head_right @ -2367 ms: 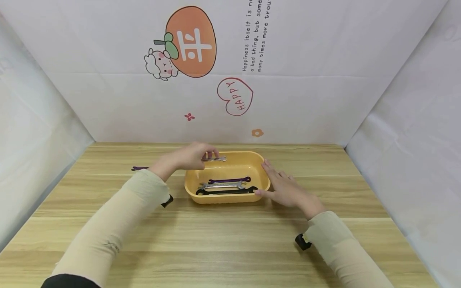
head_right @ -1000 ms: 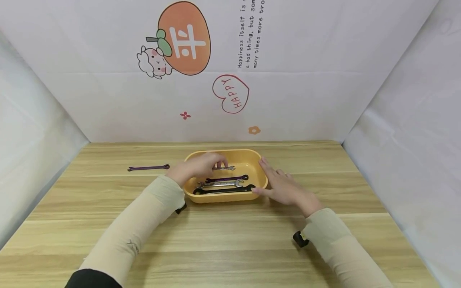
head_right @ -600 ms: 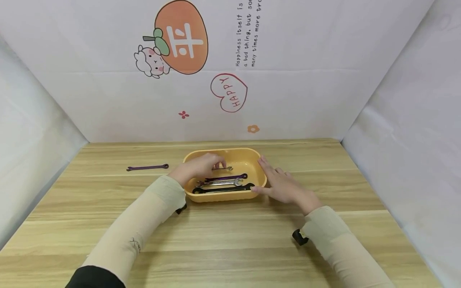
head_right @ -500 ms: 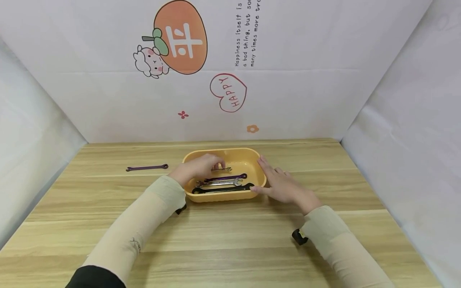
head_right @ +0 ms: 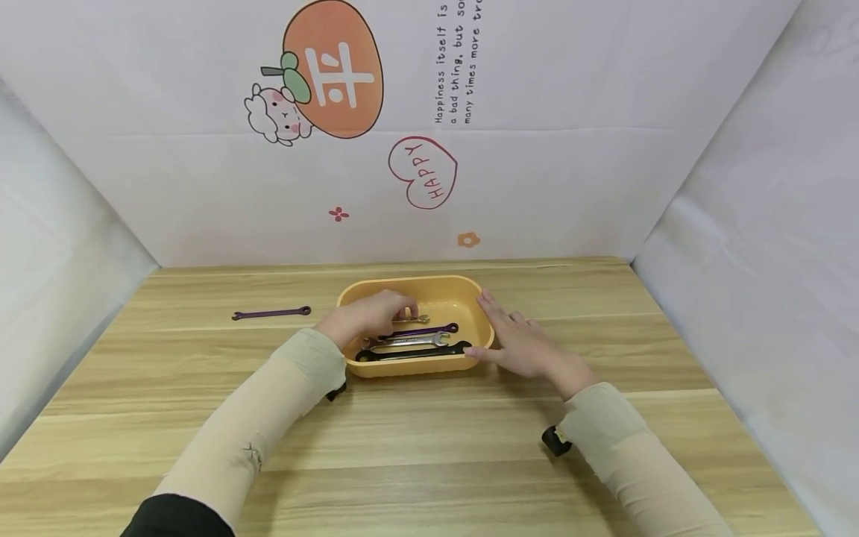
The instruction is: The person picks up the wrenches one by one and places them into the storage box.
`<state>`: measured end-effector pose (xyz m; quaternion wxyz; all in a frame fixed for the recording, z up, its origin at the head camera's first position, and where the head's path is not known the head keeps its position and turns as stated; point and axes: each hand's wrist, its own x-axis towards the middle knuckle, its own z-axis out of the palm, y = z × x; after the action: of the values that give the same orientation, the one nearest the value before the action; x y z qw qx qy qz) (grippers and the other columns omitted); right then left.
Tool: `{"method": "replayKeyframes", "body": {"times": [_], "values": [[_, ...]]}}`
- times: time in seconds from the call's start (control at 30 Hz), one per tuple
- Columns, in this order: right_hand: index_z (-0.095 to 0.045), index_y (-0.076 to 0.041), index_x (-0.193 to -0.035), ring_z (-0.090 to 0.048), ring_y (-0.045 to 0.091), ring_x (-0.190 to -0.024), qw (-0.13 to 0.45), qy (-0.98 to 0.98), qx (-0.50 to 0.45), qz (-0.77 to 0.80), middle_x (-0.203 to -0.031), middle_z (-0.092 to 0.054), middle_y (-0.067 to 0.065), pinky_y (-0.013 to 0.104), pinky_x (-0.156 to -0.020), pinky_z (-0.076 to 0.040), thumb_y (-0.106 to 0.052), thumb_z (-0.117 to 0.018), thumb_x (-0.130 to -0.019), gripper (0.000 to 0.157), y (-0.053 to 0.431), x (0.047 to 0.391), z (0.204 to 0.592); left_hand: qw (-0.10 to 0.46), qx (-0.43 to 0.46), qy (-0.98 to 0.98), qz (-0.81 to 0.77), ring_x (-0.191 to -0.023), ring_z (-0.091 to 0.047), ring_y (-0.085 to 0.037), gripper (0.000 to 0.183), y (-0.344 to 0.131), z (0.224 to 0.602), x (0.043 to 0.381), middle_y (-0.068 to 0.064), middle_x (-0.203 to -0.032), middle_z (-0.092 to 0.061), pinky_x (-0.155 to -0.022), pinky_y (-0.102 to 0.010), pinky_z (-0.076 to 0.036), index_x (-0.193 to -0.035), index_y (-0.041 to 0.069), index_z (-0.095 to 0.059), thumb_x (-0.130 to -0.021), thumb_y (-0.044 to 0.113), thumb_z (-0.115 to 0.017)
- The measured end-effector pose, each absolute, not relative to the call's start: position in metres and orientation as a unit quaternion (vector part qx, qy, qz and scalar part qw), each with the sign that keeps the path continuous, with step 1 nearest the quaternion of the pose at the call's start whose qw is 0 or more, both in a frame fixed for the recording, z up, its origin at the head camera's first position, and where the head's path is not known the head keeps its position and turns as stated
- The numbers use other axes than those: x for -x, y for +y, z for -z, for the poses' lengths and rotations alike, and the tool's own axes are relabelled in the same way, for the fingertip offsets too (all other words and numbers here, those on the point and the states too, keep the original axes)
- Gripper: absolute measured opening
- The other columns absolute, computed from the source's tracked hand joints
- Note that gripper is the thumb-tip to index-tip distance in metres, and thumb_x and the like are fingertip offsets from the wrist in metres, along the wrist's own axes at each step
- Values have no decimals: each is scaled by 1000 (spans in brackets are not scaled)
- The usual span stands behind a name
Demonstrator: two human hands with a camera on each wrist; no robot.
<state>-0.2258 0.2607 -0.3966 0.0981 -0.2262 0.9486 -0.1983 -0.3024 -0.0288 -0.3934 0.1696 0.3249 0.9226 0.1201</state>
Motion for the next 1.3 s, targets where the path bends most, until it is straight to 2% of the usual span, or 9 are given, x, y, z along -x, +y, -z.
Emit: {"method": "replayKeyframes", "body": {"times": [0.47, 0.77, 1.3], "values": [[-1, -11, -166, -18, 59, -145, 97, 948, 224, 204, -171, 4, 10, 77, -111, -7, -51, -59, -101, 95, 261, 226, 398, 173, -331, 919, -126, -105, -58, -21, 45, -33, 395, 304, -9, -120, -63, -90, -34, -51, -130, 16, -64, -95, -12, -57], [-1, -11, -166, -20, 59, -144, 93, 948, 227, 203, -171, 4, 10, 77, -111, -8, -50, -59, -101, 95, 261, 226, 398, 181, -343, 911, -143, -98, -58, -19, 54, -36, 398, 305, -5, -109, -63, -87, -30, -51, -126, 17, -68, -90, -20, -51], [-2, -10, -166, -19, 61, -143, 97, 948, 224, 204, -171, 3, 12, 79, -109, -8, -51, -59, -101, 95, 260, 225, 397, 199, -339, 905, -162, -103, -59, -18, 64, -37, 396, 305, -5, -112, -65, -92, -30, -51, -129, 15, -70, -88, -26, -45]]}}
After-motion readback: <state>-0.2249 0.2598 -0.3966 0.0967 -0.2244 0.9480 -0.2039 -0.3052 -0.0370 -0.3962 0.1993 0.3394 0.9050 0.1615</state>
